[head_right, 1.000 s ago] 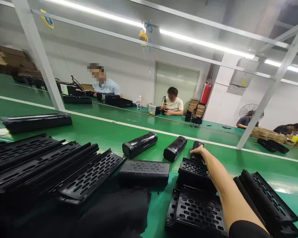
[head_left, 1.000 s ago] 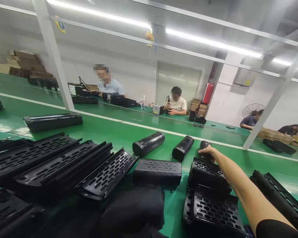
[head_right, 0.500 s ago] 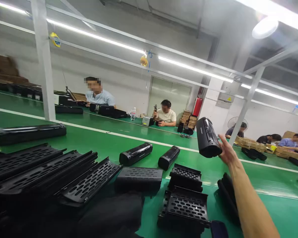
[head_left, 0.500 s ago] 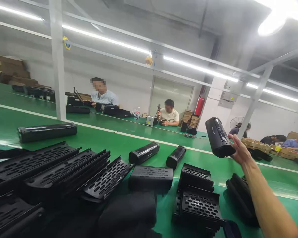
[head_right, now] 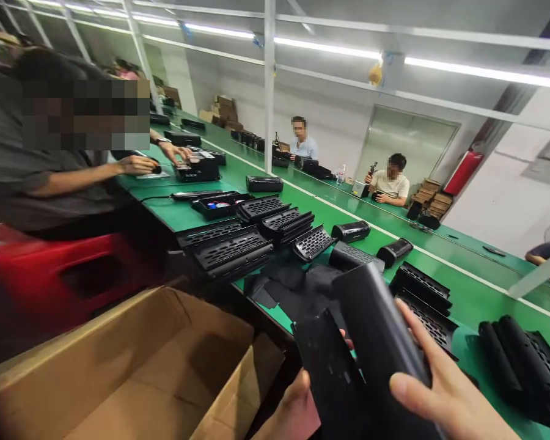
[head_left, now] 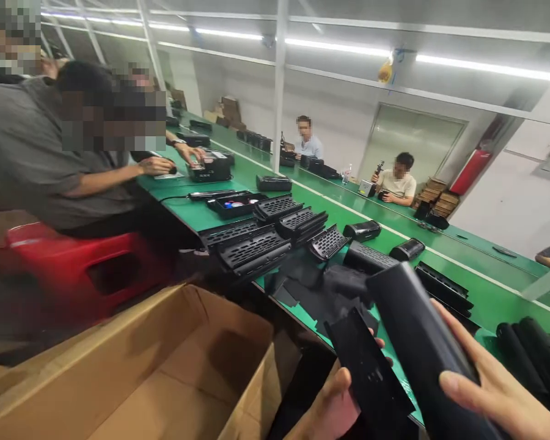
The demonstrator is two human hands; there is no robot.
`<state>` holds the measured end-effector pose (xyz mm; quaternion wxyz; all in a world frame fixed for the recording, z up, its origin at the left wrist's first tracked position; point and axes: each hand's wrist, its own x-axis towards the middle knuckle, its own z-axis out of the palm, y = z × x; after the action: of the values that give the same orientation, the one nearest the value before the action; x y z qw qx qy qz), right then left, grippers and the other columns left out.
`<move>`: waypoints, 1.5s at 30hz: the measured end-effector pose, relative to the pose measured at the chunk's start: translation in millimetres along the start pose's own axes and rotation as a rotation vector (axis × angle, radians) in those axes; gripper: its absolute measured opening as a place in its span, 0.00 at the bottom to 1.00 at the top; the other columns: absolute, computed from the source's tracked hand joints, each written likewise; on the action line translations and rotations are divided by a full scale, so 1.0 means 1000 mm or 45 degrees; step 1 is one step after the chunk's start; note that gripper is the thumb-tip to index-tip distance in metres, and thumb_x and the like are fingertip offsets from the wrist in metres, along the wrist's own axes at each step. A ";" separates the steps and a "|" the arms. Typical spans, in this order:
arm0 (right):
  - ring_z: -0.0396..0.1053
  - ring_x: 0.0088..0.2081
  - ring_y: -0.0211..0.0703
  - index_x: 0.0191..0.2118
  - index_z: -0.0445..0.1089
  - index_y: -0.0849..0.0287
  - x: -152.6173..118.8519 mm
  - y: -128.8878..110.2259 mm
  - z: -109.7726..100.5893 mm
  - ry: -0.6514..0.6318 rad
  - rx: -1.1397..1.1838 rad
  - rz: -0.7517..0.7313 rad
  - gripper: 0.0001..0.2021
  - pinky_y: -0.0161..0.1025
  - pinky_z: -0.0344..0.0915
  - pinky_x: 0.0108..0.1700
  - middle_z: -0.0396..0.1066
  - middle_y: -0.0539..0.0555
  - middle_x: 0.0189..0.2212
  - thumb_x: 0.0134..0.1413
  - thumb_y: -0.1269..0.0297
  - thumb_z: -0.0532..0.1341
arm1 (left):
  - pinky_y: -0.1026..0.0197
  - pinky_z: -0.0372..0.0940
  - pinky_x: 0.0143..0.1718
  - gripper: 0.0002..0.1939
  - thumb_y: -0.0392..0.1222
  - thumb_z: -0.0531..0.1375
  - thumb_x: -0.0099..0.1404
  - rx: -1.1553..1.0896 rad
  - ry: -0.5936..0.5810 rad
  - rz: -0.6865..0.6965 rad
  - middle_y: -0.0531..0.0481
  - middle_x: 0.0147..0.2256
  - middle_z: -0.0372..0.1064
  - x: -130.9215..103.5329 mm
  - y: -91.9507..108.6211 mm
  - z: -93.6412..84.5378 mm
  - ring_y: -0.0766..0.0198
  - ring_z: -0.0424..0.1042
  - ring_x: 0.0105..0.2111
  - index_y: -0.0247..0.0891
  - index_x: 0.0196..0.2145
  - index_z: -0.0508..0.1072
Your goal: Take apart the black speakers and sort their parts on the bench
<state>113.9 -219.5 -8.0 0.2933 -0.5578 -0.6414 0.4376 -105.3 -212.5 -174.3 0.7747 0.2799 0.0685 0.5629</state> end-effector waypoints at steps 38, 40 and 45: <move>0.53 0.71 0.75 0.76 0.42 0.42 -0.017 0.039 0.065 0.501 -0.497 -0.519 0.53 0.69 0.63 0.65 0.46 0.60 0.74 0.53 0.38 0.70 | 0.36 0.63 0.63 0.45 0.57 0.77 0.49 -0.045 -0.005 0.227 0.39 0.54 0.78 0.028 0.015 0.017 0.38 0.71 0.61 0.43 0.62 0.72; 0.49 0.71 0.78 0.77 0.36 0.44 -0.018 0.058 0.086 0.686 -0.398 -0.514 0.57 0.76 0.55 0.67 0.43 0.63 0.74 0.52 0.38 0.70 | 0.36 0.63 0.64 0.45 0.58 0.77 0.50 -0.015 0.017 0.254 0.40 0.55 0.77 0.032 0.013 0.017 0.39 0.71 0.60 0.44 0.62 0.71; 0.51 0.71 0.72 0.69 0.50 0.45 -0.011 0.071 0.095 0.917 -0.295 -0.718 0.43 0.74 0.52 0.67 0.50 0.62 0.72 0.54 0.52 0.73 | 0.34 0.61 0.65 0.47 0.63 0.74 0.53 0.123 -0.096 0.142 0.39 0.57 0.75 0.041 0.029 0.002 0.39 0.68 0.63 0.45 0.66 0.67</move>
<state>66.6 -252.3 -112.5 0.5404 -0.5072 -0.6698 0.0452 -114.0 -170.0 -149.5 0.7298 0.3414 0.0508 0.5902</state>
